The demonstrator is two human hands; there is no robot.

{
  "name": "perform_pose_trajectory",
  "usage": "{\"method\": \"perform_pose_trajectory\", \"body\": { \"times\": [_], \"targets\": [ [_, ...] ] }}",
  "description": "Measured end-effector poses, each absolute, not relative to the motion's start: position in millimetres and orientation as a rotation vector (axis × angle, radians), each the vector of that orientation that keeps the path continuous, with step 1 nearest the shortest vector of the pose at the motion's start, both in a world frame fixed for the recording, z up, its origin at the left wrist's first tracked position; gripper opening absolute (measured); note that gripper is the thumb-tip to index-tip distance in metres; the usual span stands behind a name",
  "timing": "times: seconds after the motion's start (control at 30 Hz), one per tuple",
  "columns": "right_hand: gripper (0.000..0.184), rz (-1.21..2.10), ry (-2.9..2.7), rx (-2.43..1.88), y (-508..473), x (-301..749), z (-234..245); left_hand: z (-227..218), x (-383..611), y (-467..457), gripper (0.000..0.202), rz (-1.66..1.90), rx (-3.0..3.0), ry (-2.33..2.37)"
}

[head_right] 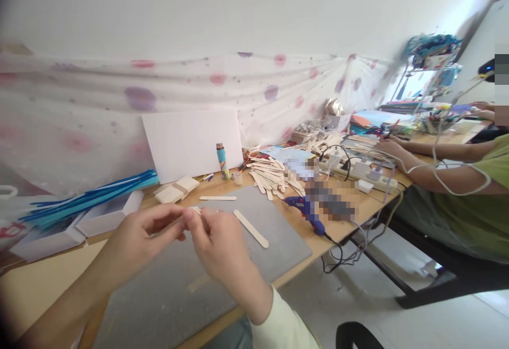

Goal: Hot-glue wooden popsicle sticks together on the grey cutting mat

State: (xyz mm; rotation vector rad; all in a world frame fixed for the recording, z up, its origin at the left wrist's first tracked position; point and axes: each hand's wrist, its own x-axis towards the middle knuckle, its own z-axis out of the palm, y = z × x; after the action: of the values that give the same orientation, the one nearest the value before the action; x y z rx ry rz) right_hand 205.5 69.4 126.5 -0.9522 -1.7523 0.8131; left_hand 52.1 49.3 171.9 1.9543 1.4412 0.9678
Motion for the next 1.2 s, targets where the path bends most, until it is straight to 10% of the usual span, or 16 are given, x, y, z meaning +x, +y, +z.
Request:
{"method": "perform_pose_trajectory", "body": {
  "times": [0.9, 1.2],
  "targets": [
    [0.042, 0.911, -2.052, -1.069, 65, 213, 117, 160, 9, 74, 0.04, 1.126, 1.764, 1.644],
    [0.023, 0.576, -2.039, -1.565, 79, 243, 65, 128, -38, 112, 0.034, 0.608, 1.73, 1.63]
  ]
}}
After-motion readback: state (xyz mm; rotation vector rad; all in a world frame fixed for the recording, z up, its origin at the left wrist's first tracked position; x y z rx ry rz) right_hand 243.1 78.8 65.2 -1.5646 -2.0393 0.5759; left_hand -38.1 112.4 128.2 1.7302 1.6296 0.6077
